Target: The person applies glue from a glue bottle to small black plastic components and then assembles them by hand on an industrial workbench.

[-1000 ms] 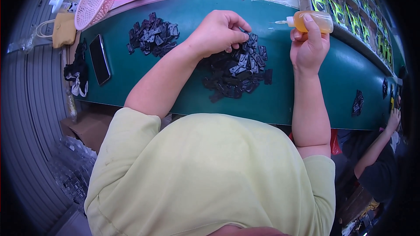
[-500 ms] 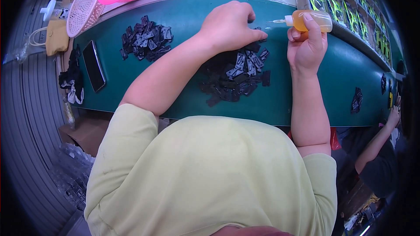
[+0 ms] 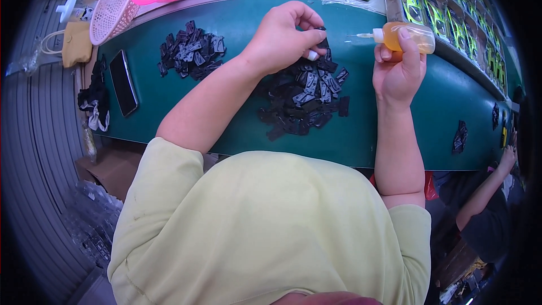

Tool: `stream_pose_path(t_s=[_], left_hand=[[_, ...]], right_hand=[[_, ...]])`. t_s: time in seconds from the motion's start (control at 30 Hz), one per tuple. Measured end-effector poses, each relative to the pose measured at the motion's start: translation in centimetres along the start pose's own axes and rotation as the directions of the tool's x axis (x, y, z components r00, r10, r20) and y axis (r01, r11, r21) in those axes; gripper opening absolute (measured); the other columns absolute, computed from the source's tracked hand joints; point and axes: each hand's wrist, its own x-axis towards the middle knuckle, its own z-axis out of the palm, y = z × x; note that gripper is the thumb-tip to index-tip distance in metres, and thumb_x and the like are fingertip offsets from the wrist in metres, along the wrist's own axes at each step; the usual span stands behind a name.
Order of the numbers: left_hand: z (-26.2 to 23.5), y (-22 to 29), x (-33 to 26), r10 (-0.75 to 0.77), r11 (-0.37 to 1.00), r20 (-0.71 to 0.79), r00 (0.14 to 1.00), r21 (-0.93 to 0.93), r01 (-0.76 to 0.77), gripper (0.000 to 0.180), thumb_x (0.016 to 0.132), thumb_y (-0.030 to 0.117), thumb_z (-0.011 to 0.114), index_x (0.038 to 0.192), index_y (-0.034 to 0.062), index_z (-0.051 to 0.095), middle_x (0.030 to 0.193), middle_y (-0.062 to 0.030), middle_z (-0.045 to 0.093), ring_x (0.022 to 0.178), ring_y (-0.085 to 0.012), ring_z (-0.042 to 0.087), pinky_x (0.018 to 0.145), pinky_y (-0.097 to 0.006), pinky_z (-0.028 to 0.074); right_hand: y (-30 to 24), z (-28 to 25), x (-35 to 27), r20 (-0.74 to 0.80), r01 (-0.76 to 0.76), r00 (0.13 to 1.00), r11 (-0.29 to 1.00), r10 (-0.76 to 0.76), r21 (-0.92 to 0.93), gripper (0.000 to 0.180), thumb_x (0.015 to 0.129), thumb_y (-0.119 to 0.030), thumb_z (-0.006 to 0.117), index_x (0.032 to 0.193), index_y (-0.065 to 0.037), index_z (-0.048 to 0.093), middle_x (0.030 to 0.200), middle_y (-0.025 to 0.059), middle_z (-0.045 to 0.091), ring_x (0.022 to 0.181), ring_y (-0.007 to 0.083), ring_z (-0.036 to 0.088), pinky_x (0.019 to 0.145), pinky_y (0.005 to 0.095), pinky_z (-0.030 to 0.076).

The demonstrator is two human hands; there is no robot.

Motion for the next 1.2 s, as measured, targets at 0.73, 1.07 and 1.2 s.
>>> stream_pose_path(t_s=[0.73, 1.07, 1.2], left_hand=[[-0.9, -0.6, 0.5, -0.072, 0.997, 0.141, 0.987, 0.039, 0.067, 0.028, 0.081, 0.000, 0.065, 0.106, -0.0077, 0.055, 0.085, -0.0115, 0.063, 0.073, -0.0173, 0.067, 0.065, -0.025, 0.057], [-0.9, -0.7, 0.6, -0.062, 0.997, 0.138, 0.988, 0.052, 0.056, 0.026, 0.081, -0.001, 0.065, 0.104, -0.0076, 0.056, 0.084, -0.0116, 0.063, 0.072, -0.0170, 0.067, 0.064, -0.025, 0.057], [-0.9, -0.7, 0.6, -0.061, 0.997, 0.145, 0.988, 0.044, 0.055, 0.026, 0.080, -0.001, 0.065, 0.104, -0.0073, 0.056, 0.084, -0.0118, 0.063, 0.072, -0.0170, 0.067, 0.064, -0.025, 0.057]], right_hand=[[2.6, 0.4, -0.9, 0.253, 0.284, 0.950, 0.838, -0.182, -0.466, 0.028, 0.083, -0.012, 0.070, 0.102, -0.003, 0.053, 0.086, 0.0053, 0.062, 0.066, 0.0080, 0.059, 0.055, 0.0187, 0.048], [2.8, 0.4, -0.7, 0.260, 0.292, 0.948, 0.831, -0.185, -0.474, 0.027, 0.083, -0.010, 0.070, 0.103, -0.002, 0.053, 0.090, 0.0059, 0.062, 0.070, 0.0083, 0.060, 0.059, 0.0192, 0.049], [2.6, 0.2, -0.7, 0.270, 0.278, 0.949, 0.833, -0.162, -0.477, 0.028, 0.083, -0.010, 0.070, 0.104, -0.002, 0.053, 0.092, 0.0061, 0.062, 0.075, 0.0089, 0.061, 0.062, 0.0197, 0.050]])
